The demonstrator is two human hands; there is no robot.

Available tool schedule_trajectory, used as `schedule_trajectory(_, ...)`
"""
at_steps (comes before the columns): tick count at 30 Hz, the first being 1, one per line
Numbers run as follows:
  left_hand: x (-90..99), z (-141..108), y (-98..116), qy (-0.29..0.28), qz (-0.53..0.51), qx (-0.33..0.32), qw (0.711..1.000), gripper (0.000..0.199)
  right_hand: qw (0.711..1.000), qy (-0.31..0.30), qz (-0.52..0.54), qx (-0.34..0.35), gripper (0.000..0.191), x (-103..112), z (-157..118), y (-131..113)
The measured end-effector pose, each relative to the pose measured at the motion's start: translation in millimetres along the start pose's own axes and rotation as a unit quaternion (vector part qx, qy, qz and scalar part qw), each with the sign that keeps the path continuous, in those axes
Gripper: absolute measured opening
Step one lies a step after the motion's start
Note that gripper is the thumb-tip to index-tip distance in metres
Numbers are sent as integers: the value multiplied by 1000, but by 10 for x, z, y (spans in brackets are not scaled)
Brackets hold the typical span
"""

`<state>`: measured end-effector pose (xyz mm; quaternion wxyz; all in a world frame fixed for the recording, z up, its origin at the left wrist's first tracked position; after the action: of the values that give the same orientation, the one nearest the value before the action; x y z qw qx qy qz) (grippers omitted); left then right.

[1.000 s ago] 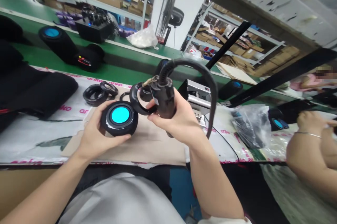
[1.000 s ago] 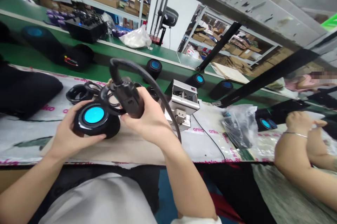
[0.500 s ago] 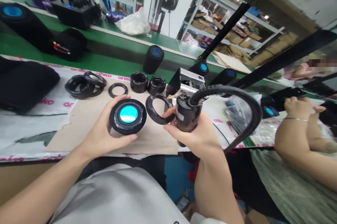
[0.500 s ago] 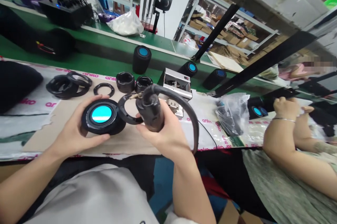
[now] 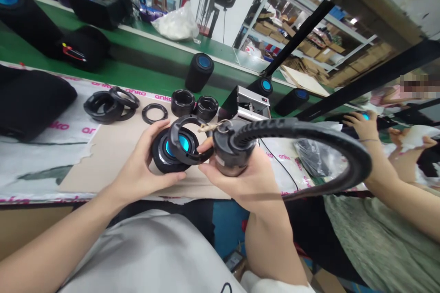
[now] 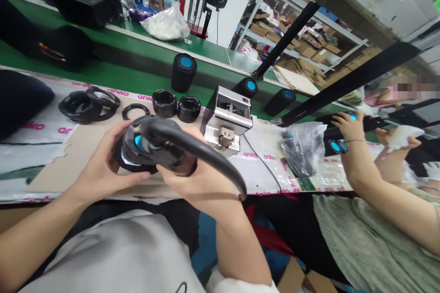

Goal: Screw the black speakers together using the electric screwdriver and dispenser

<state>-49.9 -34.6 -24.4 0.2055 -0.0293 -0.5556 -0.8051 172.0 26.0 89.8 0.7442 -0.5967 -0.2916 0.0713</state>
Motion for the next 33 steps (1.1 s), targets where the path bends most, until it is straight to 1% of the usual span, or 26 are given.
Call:
schedule_trajectory(2, -17, 6, 3, 4, -8, -11, 1000, 120, 999, -33, -10, 0, 22, -16, 20, -40)
schedule_trajectory(3, -22, 6, 7, 8, -12, -11, 1000, 124, 999, -33, -10, 4, 22, -11, 27, -49)
schedule_trajectory(5, -25, 2, 23, 12, -16, -10, 1000, 129, 1000, 5, -4, 17, 26, 26, 30, -48)
schedule_trajectory(9, -17, -10, 82, 20, 5, -40, 999, 128, 990, 132, 36, 32, 32, 166, 2, -7)
schedule_trajectory(11, -17, -9, 101, 23, 16, -52, 998, 128, 985, 164, 45, 36, 30, 232, -17, 12)
schedule_trajectory(12, -19, -7, 105, 24, 23, -56, 998, 129, 984, 167, 45, 38, 30, 255, -25, 21)
schedule_trajectory(14, -28, 2, 104, 28, 34, -76, 996, 130, 987, 149, 49, 39, 32, 271, -34, 34)
schedule_trajectory(16, -45, 11, 95, 28, 39, -101, 994, 128, 992, 113, 45, 35, 34, 241, -36, 40)
schedule_trajectory(18, -67, 12, 83, 22, 44, -115, 992, 126, 997, 57, 34, 33, 30, 175, -28, 36)
schedule_trajectory(20, -89, 3, 72, 18, 59, -124, 990, 125, 999, -14, 21, 34, 26, 103, -14, 26)
schedule_trajectory(21, -100, -3, 70, 19, 67, -130, 989, 124, 998, -46, 13, 32, 28, 78, -5, 22)
schedule_trajectory(22, -110, -10, 71, 22, 76, -137, 987, 123, 997, -64, 8, 30, 31, 68, 3, 18)
schedule_trajectory(23, -120, -16, 75, 25, 84, -144, 986, 121, 997, -68, 4, 22, 34, 73, 9, 17)
schedule_trajectory(24, -130, -21, 83, 29, 91, -148, 984, 119, 998, -54, 4, 14, 37, 93, 13, 17)
schedule_trajectory(27, -164, -27, 119, 47, 116, -146, 981, 115, 999, 35, 32, -10, 40, 184, -11, 27)
schedule_trajectory(28, -179, -28, 132, 54, 122, -145, 981, 115, 997, 59, 46, -19, 43, 198, -32, 34)
schedule_trajectory(29, -196, -29, 143, 59, 125, -143, 980, 114, 995, 69, 63, -29, 48, 195, -58, 43)
schedule_trajectory(30, -216, -31, 151, 61, 128, -140, 980, 113, 993, 70, 82, -41, 55, 173, -86, 55)
schedule_trajectory(32, -264, -41, 157, 64, 125, -132, 981, 112, 989, 53, 119, -63, 70, 88, -138, 81)
schedule_trajectory(33, -290, -49, 156, 67, 122, -127, 982, 112, 988, 47, 130, -62, 77, 37, -157, 92)
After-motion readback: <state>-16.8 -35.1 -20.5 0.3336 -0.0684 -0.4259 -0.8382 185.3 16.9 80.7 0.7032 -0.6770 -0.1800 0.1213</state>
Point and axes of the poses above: each hand's wrist, its own z-axis towards the middle knuckle, its own x-axis out of the back of the hand, y = z × x, the point moved 1 cm from there along z, towards the middle knuckle, and after that the axes turned 4 degrees about z, right-handed, at the moved point
